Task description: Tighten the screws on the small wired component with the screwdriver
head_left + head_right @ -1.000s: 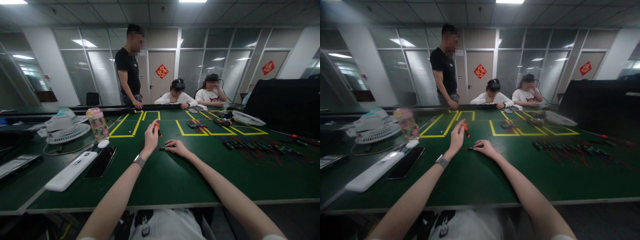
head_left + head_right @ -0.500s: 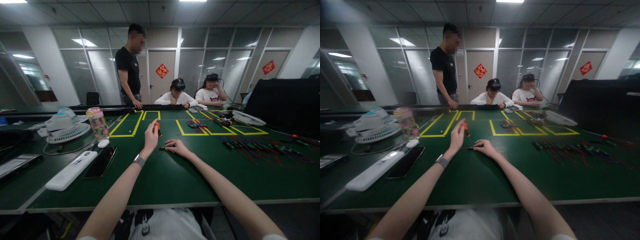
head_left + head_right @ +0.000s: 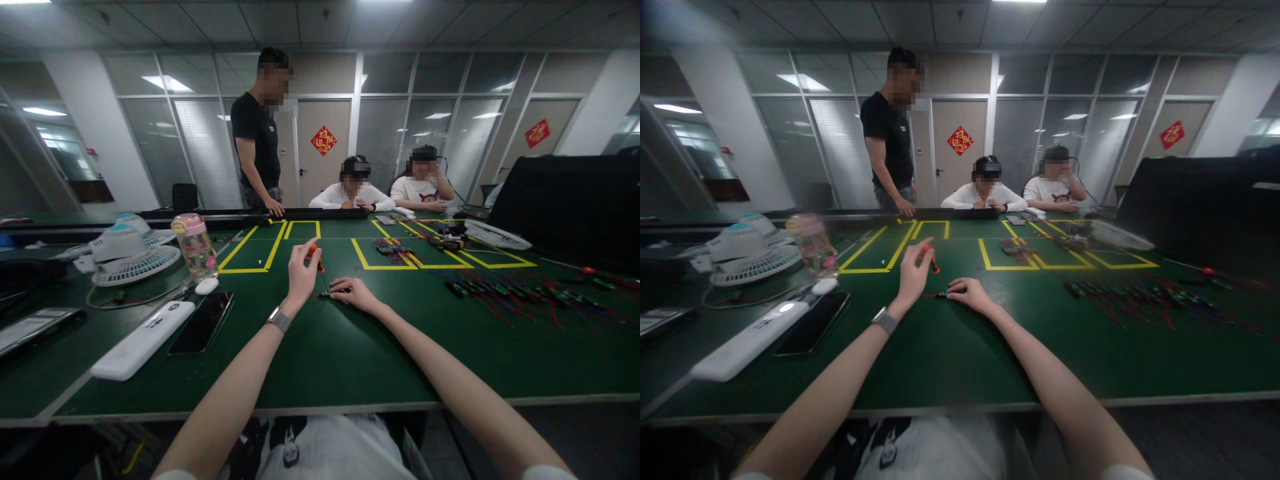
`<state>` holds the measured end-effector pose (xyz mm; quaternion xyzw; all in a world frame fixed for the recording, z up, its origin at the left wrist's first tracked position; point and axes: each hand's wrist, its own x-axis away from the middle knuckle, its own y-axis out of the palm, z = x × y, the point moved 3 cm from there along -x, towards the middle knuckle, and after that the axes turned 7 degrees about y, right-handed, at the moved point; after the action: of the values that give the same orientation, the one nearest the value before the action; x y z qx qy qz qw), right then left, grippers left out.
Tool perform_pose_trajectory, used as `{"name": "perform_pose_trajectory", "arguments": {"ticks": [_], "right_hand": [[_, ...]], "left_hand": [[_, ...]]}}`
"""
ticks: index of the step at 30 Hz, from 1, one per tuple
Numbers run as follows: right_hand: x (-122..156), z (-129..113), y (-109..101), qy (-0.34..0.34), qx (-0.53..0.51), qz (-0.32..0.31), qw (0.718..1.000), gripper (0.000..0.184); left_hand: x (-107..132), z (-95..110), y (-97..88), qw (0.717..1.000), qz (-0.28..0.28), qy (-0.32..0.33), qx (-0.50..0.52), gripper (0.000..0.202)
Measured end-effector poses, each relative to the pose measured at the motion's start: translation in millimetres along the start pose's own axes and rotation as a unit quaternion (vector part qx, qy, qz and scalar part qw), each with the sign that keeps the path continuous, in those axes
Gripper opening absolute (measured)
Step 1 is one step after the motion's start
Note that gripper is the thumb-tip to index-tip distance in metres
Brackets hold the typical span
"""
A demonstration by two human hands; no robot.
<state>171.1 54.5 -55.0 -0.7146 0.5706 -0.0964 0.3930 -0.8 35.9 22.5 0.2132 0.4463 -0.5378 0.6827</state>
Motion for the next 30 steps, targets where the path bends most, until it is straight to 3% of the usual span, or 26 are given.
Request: {"name": "perform_pose_trajectory", "arguments": {"ticks": [6,13,19,25,30], "right_hand": [[-0.5,2.2,0.6,-0.003,0.001,0.003,1.000,0.020],[-0.4,2.3,0.7,0.000,-0.007,0.002,1.000,0.020],[-0.4,3.8,0.8,0.003,-0.006,0.003,1.000,0.021],[-0.7,3.2,0.6,0.003,-0.004,0.003,1.000,0.020],[-0.9,3.2,0.5,0.001,-0.005,-0.001,1.000,0.020]], "left_hand": [[-0.9,-5.3,7.6,0.992,-0.043,-0.028,0.115,0.037],[-0.4,1.6,0.6,1.000,0.005,0.011,-0.017,0.027],[-2.5,0.9,2.3,0.999,-0.025,0.020,0.040,0.035],[-1.0,1.5,-0.5,1.000,0.013,0.011,-0.013,0.028],[-0.4,-3.3,4.8,0.998,-0.025,0.003,0.053,0.037]]}}
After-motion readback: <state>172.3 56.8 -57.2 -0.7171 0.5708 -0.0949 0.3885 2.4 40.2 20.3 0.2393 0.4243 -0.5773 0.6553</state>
